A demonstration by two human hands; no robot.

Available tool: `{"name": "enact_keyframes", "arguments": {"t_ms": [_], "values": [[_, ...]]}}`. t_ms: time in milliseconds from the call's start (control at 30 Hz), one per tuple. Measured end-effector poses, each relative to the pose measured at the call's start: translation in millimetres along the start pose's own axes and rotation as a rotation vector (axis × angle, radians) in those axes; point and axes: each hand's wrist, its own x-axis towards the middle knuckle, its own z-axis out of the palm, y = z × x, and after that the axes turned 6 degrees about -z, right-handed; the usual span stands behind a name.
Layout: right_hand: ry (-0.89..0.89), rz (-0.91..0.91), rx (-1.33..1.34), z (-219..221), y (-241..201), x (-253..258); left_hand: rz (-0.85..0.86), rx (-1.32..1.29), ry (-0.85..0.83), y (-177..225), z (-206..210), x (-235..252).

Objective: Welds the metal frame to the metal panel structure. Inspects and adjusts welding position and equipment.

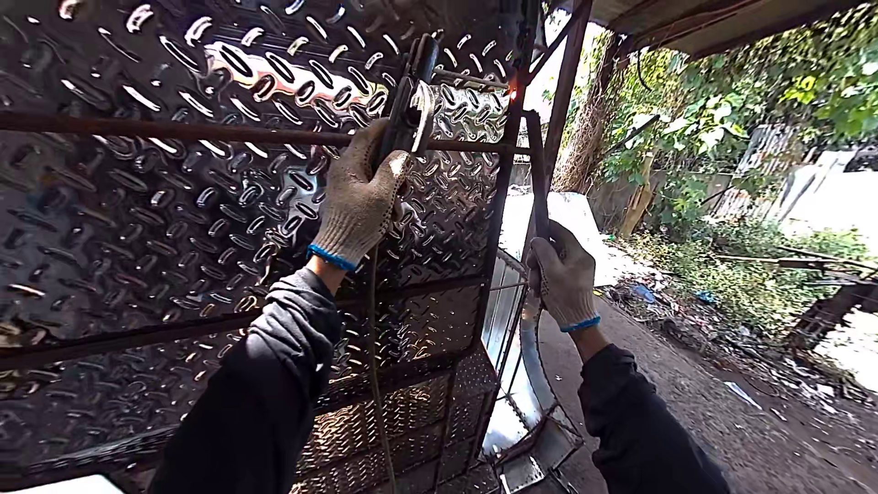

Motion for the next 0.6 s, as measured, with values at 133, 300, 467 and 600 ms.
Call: {"name": "enact_keyframes", "arguments": {"t_ms": [133,300,467,600], "values": [[0.030,0.007,-0.026,-2,10,-18,0.001,0.008,-0.019,0,0,-2],[0.057,-0.054,-0.044,5,32,-13,-0.023,-0.007,-0.054,3,1,-4],[0.064,-0.071,-0.043,12,47,-8,-0.041,0.021,-0.091,2,-3,-7],[0.067,-0.086,-0.001,12,54,-7,-0.042,0.057,-0.114,0,-2,-9]]}}
